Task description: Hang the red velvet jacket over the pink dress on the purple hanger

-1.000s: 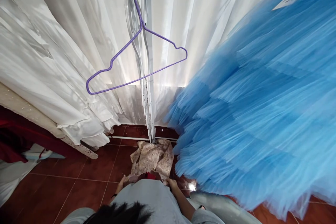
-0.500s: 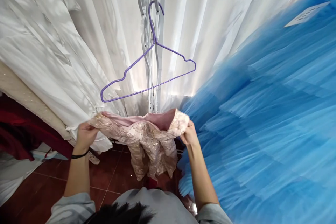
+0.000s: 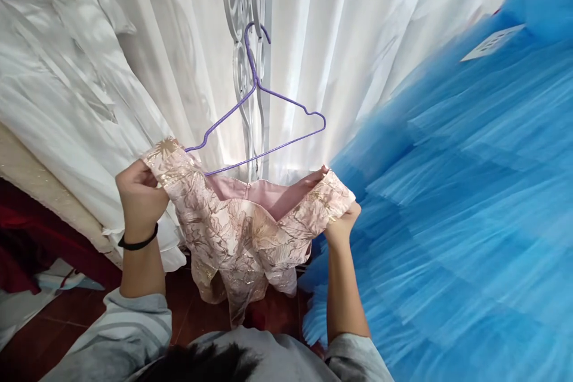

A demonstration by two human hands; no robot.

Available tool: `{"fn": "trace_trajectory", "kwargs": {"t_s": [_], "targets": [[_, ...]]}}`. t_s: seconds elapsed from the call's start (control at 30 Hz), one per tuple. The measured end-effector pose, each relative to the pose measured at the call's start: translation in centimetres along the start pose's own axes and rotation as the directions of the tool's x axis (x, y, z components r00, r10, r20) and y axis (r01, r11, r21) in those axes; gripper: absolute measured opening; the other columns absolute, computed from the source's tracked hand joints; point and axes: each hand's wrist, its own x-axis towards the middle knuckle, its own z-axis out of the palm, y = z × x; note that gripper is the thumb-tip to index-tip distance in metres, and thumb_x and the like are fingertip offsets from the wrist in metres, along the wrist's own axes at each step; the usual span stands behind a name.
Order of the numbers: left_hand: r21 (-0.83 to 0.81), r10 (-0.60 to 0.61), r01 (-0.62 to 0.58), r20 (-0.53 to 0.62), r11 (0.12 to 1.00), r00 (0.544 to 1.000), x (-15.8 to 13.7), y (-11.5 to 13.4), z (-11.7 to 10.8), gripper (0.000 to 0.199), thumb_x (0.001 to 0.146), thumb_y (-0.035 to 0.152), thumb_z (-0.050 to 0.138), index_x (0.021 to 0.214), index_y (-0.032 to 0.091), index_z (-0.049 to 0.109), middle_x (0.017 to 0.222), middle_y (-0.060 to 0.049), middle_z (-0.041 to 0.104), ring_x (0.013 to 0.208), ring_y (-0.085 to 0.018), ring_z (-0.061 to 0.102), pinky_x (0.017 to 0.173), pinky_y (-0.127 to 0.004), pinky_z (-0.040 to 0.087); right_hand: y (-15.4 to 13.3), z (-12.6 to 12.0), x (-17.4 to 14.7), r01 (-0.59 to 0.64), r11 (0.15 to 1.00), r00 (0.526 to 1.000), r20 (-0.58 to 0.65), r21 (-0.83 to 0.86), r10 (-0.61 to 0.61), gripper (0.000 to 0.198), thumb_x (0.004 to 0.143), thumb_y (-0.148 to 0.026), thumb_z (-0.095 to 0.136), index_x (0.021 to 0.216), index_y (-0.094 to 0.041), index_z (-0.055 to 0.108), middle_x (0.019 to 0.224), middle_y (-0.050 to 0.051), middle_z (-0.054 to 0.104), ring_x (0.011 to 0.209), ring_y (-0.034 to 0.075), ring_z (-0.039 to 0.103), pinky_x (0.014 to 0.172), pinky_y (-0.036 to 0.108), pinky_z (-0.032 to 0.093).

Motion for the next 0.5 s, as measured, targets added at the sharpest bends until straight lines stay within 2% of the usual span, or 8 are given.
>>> {"fn": "trace_trajectory", "kwargs": {"t_s": [0.1,0.23,0.3,0.4,0.5], "targets": [[-0.027,-0.096,0.097,0.041,0.995,0.995,1.2,-0.2,0.9,0.028,0.058,0.03,0.084,0.08,0.017,0.073,0.075,-0.004,0.071,0.079,-0.022,0.069,0.068,-0.028,0.057,0.3,-0.7,1.1,0.06,0.995,0.998,0.029,-0.08,-0.058,0.014,0.072,-0.034,0.072,0.077,-0.022,0.074,0.082,0.003,0.073,0.091,0.029,0.07,0.087,0.045,0.059],[-0.157,-0.184,0.198,0.101,0.968,0.978,3.2,-1.7,0.8,0.026,0.052,0.028,0.084,0.071,0.014,0.072,0.062,0.0,0.064,0.062,-0.014,0.058,0.058,-0.023,0.049,1.1,-0.8,3.9,-0.029,0.998,0.997,0.074,-0.05,0.032,0.025,0.07,-0.033,0.075,0.091,-0.019,0.077,0.095,0.005,0.077,0.102,0.03,0.07,0.096,0.045,0.056],[-0.145,-0.191,0.199,0.069,0.969,0.979,4.5,-2.4,0.6,0.025,0.051,0.026,0.084,0.067,0.012,0.071,0.056,0.003,0.056,0.058,-0.009,0.049,0.054,-0.02,0.042,2.2,-0.8,5.6,-0.077,0.997,0.99,0.119,0.005,0.076,0.03,0.069,-0.034,0.077,0.095,-0.018,0.077,0.1,0.007,0.077,0.104,0.028,0.07,0.099,0.043,0.055],[-0.031,-0.161,0.16,-0.005,0.987,0.987,6.3,-3.0,0.3,0.023,0.051,0.024,0.083,0.064,0.01,0.069,0.051,0.007,0.043,0.055,-0.005,0.036,0.049,-0.017,0.03,4.6,-0.7,8.1,-0.163,0.984,0.969,0.198,0.071,0.147,0.041,0.065,-0.039,0.08,0.1,-0.018,0.075,0.105,0.009,0.077,0.103,0.025,0.071,0.097,0.04,0.056],[0.03,-0.144,0.144,-0.003,0.989,0.99,7.3,-3.4,0.5,0.025,0.051,0.028,0.082,0.059,0.011,0.065,0.052,0.006,0.043,0.057,-0.006,0.036,0.048,-0.018,0.028,6.4,-0.2,10.3,-0.241,0.963,0.946,0.248,0.116,0.207,0.052,0.059,-0.045,0.084,0.102,-0.018,0.073,0.106,0.009,0.077,0.1,0.024,0.071,0.092,0.039,0.057]]}}
